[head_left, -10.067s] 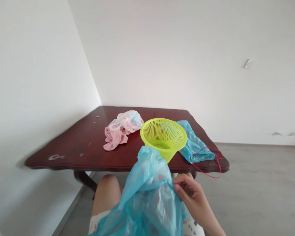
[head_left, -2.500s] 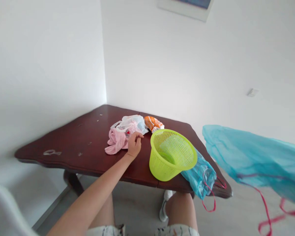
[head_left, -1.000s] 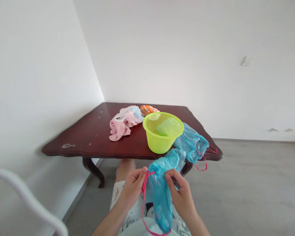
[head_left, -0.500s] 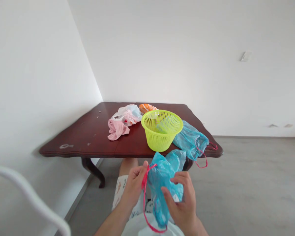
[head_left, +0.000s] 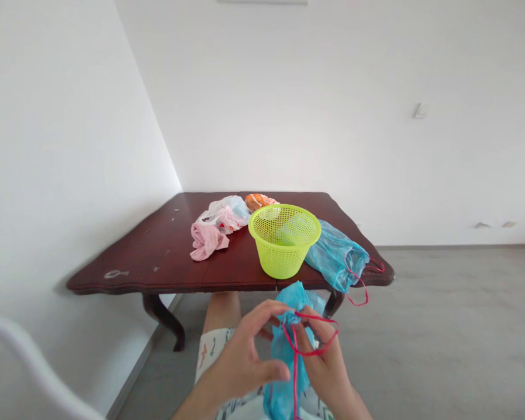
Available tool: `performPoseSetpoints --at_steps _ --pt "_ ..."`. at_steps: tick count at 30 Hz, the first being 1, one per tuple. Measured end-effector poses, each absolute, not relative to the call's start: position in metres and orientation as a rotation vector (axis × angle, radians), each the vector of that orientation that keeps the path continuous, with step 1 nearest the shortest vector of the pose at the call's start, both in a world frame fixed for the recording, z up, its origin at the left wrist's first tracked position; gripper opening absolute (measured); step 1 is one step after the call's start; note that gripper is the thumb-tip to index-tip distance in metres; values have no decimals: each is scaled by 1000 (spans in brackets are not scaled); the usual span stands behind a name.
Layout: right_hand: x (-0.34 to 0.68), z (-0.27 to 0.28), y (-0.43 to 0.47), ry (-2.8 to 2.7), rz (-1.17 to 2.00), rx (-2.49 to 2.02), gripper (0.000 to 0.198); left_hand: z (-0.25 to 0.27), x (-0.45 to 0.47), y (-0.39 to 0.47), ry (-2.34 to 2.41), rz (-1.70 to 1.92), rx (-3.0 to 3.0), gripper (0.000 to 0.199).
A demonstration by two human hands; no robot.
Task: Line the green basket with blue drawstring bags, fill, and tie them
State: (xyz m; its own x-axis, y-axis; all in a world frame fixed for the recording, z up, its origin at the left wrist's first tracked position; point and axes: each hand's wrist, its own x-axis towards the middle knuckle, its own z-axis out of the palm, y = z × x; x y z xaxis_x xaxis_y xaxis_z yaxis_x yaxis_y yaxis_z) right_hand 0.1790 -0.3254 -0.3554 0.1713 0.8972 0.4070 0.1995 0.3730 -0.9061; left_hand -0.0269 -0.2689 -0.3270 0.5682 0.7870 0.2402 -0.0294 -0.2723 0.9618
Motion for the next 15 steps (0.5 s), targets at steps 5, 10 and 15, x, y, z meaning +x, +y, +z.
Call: performPoseSetpoints --at_steps 5,10,15 --pt "183 -356 -321 -1142 967 -1120 60 -334 -23 -265 759 875 1468 56" --pt "193 -356 -314 -918 1017 -1160 68 -331 -33 -254 578 763 1081 70" --pt "209 -359 -308 -619 932 -1278 63 -332 -55 -242 556 733 883 78"
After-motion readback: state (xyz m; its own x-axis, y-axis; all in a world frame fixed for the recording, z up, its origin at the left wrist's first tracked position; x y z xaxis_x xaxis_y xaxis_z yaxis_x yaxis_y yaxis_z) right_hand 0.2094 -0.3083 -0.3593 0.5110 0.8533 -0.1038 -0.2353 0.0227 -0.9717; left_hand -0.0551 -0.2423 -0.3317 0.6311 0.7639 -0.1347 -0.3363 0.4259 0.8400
